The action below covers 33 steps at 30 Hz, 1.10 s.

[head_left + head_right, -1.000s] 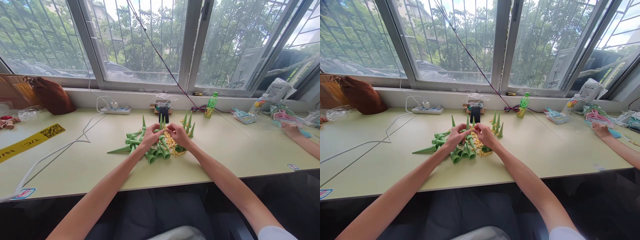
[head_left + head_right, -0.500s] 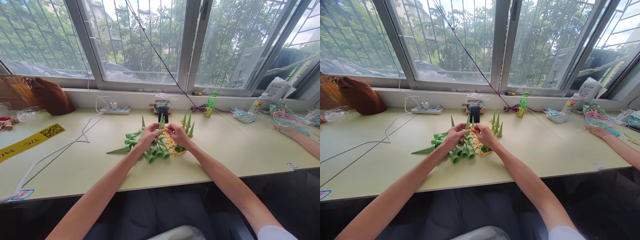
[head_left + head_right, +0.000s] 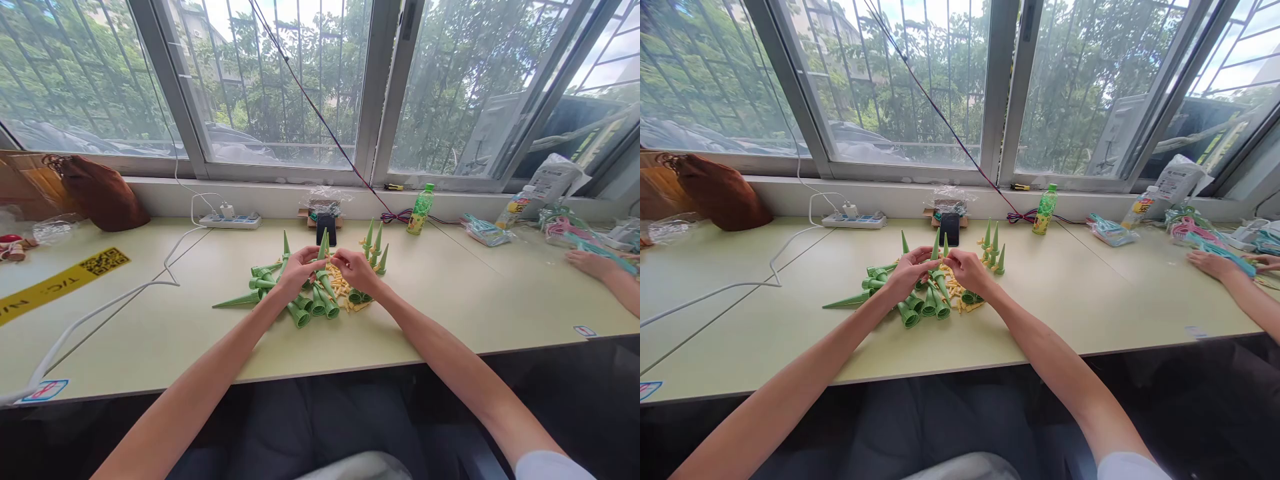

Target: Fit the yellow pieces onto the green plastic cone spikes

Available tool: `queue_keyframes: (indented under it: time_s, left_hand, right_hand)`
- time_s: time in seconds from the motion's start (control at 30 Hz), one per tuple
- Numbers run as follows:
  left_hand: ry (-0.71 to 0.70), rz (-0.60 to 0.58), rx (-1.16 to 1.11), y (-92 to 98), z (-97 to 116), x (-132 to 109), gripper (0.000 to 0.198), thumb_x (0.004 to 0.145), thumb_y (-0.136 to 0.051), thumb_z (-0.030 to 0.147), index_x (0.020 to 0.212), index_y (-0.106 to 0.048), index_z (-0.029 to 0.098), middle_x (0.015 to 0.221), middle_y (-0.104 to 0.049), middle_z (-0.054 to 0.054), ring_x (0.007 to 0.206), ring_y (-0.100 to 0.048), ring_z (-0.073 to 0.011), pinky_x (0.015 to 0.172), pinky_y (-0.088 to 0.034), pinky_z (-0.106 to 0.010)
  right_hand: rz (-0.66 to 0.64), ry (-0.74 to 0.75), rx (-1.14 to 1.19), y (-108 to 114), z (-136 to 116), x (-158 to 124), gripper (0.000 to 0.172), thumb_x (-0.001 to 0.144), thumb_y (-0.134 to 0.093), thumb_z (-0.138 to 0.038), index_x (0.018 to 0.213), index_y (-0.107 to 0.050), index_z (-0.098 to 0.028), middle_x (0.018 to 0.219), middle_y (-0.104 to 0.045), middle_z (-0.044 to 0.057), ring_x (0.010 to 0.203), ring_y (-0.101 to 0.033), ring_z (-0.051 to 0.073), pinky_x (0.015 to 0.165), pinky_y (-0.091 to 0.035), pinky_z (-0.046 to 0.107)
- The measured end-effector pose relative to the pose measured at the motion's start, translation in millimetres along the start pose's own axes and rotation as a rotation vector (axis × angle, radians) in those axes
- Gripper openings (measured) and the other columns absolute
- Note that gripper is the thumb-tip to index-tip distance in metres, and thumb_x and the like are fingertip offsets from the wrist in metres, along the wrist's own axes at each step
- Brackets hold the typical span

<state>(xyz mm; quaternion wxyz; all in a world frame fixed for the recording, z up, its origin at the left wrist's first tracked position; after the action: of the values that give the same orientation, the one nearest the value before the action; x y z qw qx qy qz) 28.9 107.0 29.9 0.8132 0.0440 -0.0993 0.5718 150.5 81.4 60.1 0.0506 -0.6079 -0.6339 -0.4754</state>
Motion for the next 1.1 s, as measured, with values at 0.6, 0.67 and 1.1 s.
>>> queue_keyframes:
  time_s: [0.6, 0.67, 1.1]
  left_hand:
    - [0.004, -0.014, 0.009, -2.4, 0.8, -0.5, 0.049, 0.064, -0.078, 0.038, 0.104, -0.061, 0.016, 0.108, -0.066, -0.01, 0.059, -0.051, -0.007, 0.042, -0.034, -0.018]
    - [0.007, 0.002, 0.014, -1.7, 1.6, -1.2, 0.047, 0.064, -0.078, 0.037, 0.101, -0.061, 0.016, 0.104, -0.066, -0.008, 0.059, -0.052, -0.0075, 0.041, -0.034, -0.019]
    - [-0.081, 0.068, 0.159, -0.7, 11.0, -3.3, 0.039, 0.067, -0.075, 0.045, 0.094, -0.066, 0.018, 0.1, -0.068, -0.009, 0.072, -0.06, -0.0158, 0.043, -0.041, -0.021]
  right_hand:
    - [-0.018, 0.001, -0.067, -0.4, -3.3, 0.7, 0.038, 0.093, -0.041, -0.038, 0.061, -0.044, -0.018, 0.055, -0.034, -0.004, 0.055, -0.027, 0.01, 0.055, -0.026, 0.024]
    - [-0.02, -0.003, -0.067, -0.7, -2.8, 0.5, 0.039, 0.094, -0.041, -0.039, 0.062, -0.046, -0.018, 0.055, -0.036, -0.004, 0.054, -0.028, 0.01, 0.054, -0.026, 0.024]
    - [-0.032, 0.003, -0.025, -3.2, -1.2, -0.9, 0.032, 0.092, -0.046, -0.044, 0.08, -0.058, -0.017, 0.061, -0.05, -0.002, 0.056, -0.038, 0.011, 0.056, -0.031, 0.023]
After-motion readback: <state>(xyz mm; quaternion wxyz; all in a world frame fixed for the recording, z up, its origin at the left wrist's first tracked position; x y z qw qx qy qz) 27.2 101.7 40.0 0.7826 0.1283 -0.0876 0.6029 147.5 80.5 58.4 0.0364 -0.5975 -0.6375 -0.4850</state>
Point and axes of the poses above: each hand's wrist, its own x-axis towards the middle knuckle, its own y-axis out of the back of the hand, z = x × y, the point moved 10 cm from there along x, towards the middle knuckle
